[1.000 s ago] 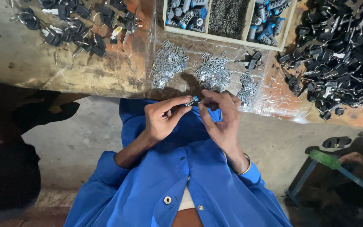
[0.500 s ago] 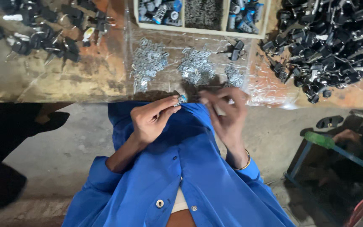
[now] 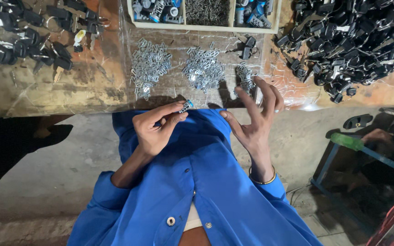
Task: The person sits at a workbench assembling key and lock components. They pick small metal pins and blue plastic parts from a compartment tray, insert the pins into a key blank held in their hands, and place finished keys onto a large pile of black key heads beside the tray, repeating the cycle.
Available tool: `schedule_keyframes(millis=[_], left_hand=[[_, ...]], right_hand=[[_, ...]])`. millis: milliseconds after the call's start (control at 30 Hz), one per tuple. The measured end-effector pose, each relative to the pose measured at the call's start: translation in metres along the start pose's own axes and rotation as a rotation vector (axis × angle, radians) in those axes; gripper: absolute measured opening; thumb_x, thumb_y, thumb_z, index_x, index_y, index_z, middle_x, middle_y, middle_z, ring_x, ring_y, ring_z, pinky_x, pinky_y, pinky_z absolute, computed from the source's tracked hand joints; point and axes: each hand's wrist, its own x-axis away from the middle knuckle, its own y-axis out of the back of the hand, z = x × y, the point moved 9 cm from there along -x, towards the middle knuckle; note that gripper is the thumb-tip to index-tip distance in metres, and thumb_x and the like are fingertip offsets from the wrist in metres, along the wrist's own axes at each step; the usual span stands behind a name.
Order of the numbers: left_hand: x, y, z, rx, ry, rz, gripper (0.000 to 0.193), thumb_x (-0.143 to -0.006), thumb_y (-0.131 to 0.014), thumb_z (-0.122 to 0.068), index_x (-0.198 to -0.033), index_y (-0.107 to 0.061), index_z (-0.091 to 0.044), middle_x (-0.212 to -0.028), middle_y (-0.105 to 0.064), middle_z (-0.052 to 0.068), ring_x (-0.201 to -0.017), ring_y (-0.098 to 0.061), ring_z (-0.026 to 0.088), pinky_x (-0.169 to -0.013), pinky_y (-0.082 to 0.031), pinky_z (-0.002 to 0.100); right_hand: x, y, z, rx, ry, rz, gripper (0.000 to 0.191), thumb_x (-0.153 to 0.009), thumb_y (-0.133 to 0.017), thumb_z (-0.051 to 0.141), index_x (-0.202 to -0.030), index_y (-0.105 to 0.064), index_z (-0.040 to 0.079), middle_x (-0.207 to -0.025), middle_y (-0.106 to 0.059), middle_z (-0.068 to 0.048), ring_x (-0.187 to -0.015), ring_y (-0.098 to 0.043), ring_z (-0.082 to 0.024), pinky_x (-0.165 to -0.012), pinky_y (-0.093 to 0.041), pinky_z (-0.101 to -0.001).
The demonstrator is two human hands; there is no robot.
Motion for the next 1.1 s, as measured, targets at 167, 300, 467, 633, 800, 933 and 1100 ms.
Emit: schedule_keyframes(millis=[167,300,467,633,800,933,1100], left_hand=[[-0.002,0.001,-0.003,-0.012,-0.015,-0.003,0.022,-0.09,-0.083,-0.002,-0.111,-0.075,0.001,-0.109,-0.079,0.011,-0.087,-0.079,0.013,-0.057,-0.047,0.018],[-0.003,0.0,-0.004,0.005,-0.019,-0.001,0.022,-0.091,-0.083,-0.002,-0.112,-0.074,0.002,-0.108,-0.079,0.011,-0.088,-0.079,0.013,-0.059,-0.049,0.018],[-0.002,0.001,-0.002,0.003,-0.001,0.009,0.021,-0.091,-0.083,-0.001,-0.111,-0.074,0.002,-0.109,-0.079,0.011,-0.088,-0.079,0.014,-0.059,-0.049,0.017],[-0.002,0.0,0.001,-0.008,-0.003,-0.004,0.024,-0.09,-0.084,-0.003,-0.112,-0.075,0.0,-0.107,-0.08,0.009,-0.086,-0.078,0.011,-0.058,-0.049,0.018],[-0.003,0.001,0.004,-0.044,0.016,-0.035,0.023,-0.086,-0.088,-0.007,-0.107,-0.078,-0.004,-0.11,-0.08,0.009,-0.067,-0.063,0.005,-0.055,-0.044,0.019],[-0.003,0.001,0.001,-0.054,-0.009,-0.031,0.023,-0.086,-0.088,-0.007,-0.107,-0.078,-0.005,-0.111,-0.08,0.009,-0.071,-0.066,0.004,-0.056,-0.047,0.019],[-0.003,-0.001,-0.006,-0.075,-0.043,-0.01,0.025,-0.088,-0.085,-0.003,-0.111,-0.077,-0.002,-0.114,-0.078,0.012,-0.084,-0.075,0.011,-0.061,-0.054,0.022]], right_hand=[[0.003,0.002,0.012,0.102,0.171,-0.005,0.03,-0.084,-0.094,0.022,-0.11,-0.079,0.023,-0.142,-0.059,-0.004,-0.136,-0.045,-0.034,-0.114,-0.034,-0.049],[0.002,0.0,0.006,0.062,0.139,0.018,0.03,-0.082,-0.093,0.018,-0.108,-0.08,0.024,-0.132,-0.062,0.001,-0.128,-0.048,-0.033,-0.109,-0.035,-0.048],[0.0,-0.003,0.01,0.132,0.154,0.053,0.028,-0.08,-0.091,0.013,-0.104,-0.081,0.024,-0.117,-0.065,-0.002,-0.109,-0.055,-0.027,-0.096,-0.034,-0.0461],[-0.004,-0.005,0.025,-0.213,0.096,0.048,0.023,-0.088,-0.08,-0.003,-0.108,-0.077,0.008,-0.105,-0.071,-0.004,-0.099,-0.066,-0.024,-0.09,-0.047,-0.0363],[-0.011,-0.024,0.049,-0.444,0.119,0.027,0.023,-0.086,-0.076,-0.008,-0.106,-0.075,0.003,-0.104,-0.071,-0.011,-0.098,-0.067,-0.026,-0.087,-0.051,-0.0351],[-0.015,-0.043,0.045,-0.604,-0.041,0.022,0.017,-0.089,-0.08,-0.005,-0.104,-0.074,0.002,-0.099,-0.073,-0.008,-0.088,-0.066,-0.02,-0.081,-0.052,-0.0312],[-0.012,-0.041,0.048,-0.559,-0.05,-0.033,0.021,-0.086,-0.085,0.001,-0.102,-0.071,0.002,-0.096,-0.071,-0.006,-0.083,-0.062,-0.018,-0.079,-0.048,-0.0317]])
